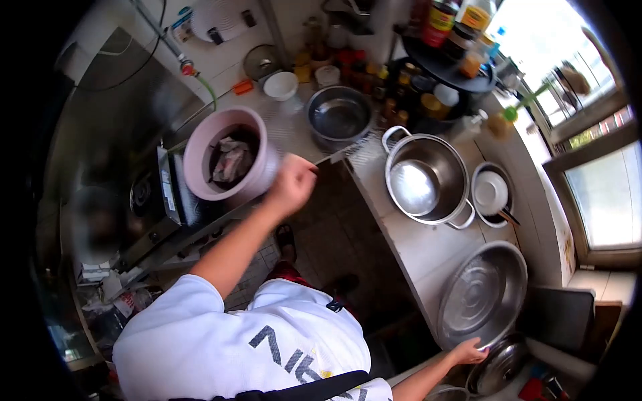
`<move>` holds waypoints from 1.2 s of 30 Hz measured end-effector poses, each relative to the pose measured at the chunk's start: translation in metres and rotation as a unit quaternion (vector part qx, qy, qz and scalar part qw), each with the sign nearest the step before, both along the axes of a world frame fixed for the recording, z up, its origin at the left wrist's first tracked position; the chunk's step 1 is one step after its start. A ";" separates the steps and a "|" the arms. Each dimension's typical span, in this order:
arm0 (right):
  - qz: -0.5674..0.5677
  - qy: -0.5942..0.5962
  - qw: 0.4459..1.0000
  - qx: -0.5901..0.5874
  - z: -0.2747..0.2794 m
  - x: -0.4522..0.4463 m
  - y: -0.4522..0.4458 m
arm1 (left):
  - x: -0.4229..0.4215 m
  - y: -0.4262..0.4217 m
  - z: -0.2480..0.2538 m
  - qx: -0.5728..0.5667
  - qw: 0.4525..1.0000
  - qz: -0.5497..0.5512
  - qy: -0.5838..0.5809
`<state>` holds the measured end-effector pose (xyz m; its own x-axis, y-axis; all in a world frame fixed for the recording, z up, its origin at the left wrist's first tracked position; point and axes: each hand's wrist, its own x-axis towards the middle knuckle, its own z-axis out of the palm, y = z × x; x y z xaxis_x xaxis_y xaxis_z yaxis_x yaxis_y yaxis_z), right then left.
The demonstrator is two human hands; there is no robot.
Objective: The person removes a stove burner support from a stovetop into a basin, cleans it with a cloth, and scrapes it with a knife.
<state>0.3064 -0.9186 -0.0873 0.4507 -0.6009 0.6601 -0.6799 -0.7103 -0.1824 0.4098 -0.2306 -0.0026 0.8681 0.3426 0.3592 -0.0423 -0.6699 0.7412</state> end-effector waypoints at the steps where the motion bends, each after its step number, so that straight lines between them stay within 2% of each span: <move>1: 0.081 -0.048 0.995 0.045 0.016 0.024 0.032 | -0.008 0.058 -0.011 0.074 0.992 0.100 0.005; 2: 0.150 -0.098 0.976 0.121 0.028 0.049 0.071 | -0.018 0.115 -0.013 0.138 0.960 0.180 0.166; 3: 0.204 -0.142 0.949 0.192 0.057 0.073 0.143 | -0.027 0.171 -0.027 0.153 0.938 0.185 0.251; 4: 0.302 -0.174 0.898 0.267 0.068 0.090 0.195 | -0.034 0.211 -0.040 0.166 0.908 0.186 0.336; 6: 0.461 -0.142 0.807 0.340 0.094 0.113 0.322 | -0.042 0.251 -0.055 0.192 0.872 0.095 0.440; 7: 0.514 -0.125 0.738 0.419 0.113 0.115 0.397 | -0.048 0.266 -0.074 0.228 0.874 0.047 0.426; 8: 0.562 -0.066 0.687 0.457 0.135 0.111 0.473 | -0.054 0.268 -0.073 0.235 0.870 0.003 0.434; 9: 0.629 -0.024 0.627 0.459 0.126 0.113 0.528 | -0.056 0.275 -0.081 0.240 0.870 -0.006 0.431; 10: 0.645 0.041 0.584 0.490 0.128 0.108 0.585 | -0.053 0.284 -0.090 0.249 0.869 -0.015 0.426; 11: 0.683 0.146 0.562 0.442 0.142 0.104 0.640 | -0.049 0.292 -0.099 0.245 0.869 -0.007 0.430; 12: 0.765 0.194 0.524 0.319 0.143 0.106 0.683 | -0.044 0.298 -0.107 0.242 0.868 0.001 0.435; 14: 0.773 0.305 0.440 0.341 0.125 0.103 0.755 | -0.042 0.315 -0.102 0.109 0.907 -0.013 0.406; 16: 0.772 0.350 0.433 0.306 0.084 0.108 0.802 | -0.046 0.331 -0.085 -0.012 0.945 -0.055 0.322; 17: 0.793 0.335 0.425 0.280 0.064 0.112 0.821 | -0.052 0.334 -0.088 -0.073 0.960 -0.014 0.270; 18: 0.812 0.321 0.417 0.254 0.048 0.116 0.836 | -0.054 0.343 -0.092 -0.144 0.957 -0.060 0.245; 19: 0.808 0.356 0.385 0.269 0.039 0.121 0.850 | -0.060 0.354 -0.095 -0.217 0.945 -0.104 0.221; 20: 0.815 0.319 0.404 0.265 0.019 0.120 0.863 | -0.069 0.362 -0.093 -0.287 0.927 -0.144 0.195; 21: 0.801 0.372 0.413 0.224 0.014 0.127 0.872 | -0.074 0.368 -0.066 -0.145 0.958 -0.095 0.229; 22: 0.783 0.423 0.419 0.182 0.014 0.132 0.881 | -0.079 0.372 -0.061 0.024 0.982 -0.043 0.183; 24: 0.738 0.487 0.451 0.120 0.015 0.134 0.892 | -0.079 0.384 -0.070 0.223 0.961 -0.001 0.164; 26: 0.686 0.533 0.492 0.053 0.012 0.131 0.901 | -0.075 0.389 -0.102 0.312 0.929 -0.025 0.198; 27: 0.702 0.453 0.549 0.040 0.001 0.123 0.901 | -0.073 0.391 -0.113 0.355 0.909 -0.035 0.215; 30: 0.842 0.268 0.466 -0.046 -0.010 0.108 0.898 | -0.061 0.391 -0.101 0.395 0.854 -0.132 0.310; 31: 0.833 0.371 0.409 -0.041 -0.009 0.111 0.901 | -0.059 0.389 -0.087 0.433 0.821 -0.150 0.340; 33: 0.805 0.445 0.389 0.040 0.013 0.115 0.900 | -0.063 0.395 -0.088 0.420 0.846 -0.143 0.297; 35: 0.784 0.453 0.402 0.132 0.021 0.117 0.899 | -0.069 0.403 -0.084 0.379 0.878 -0.132 0.261; 36: 0.776 0.427 0.427 0.183 0.017 0.116 0.895 | -0.075 0.404 -0.074 0.342 0.898 -0.126 0.247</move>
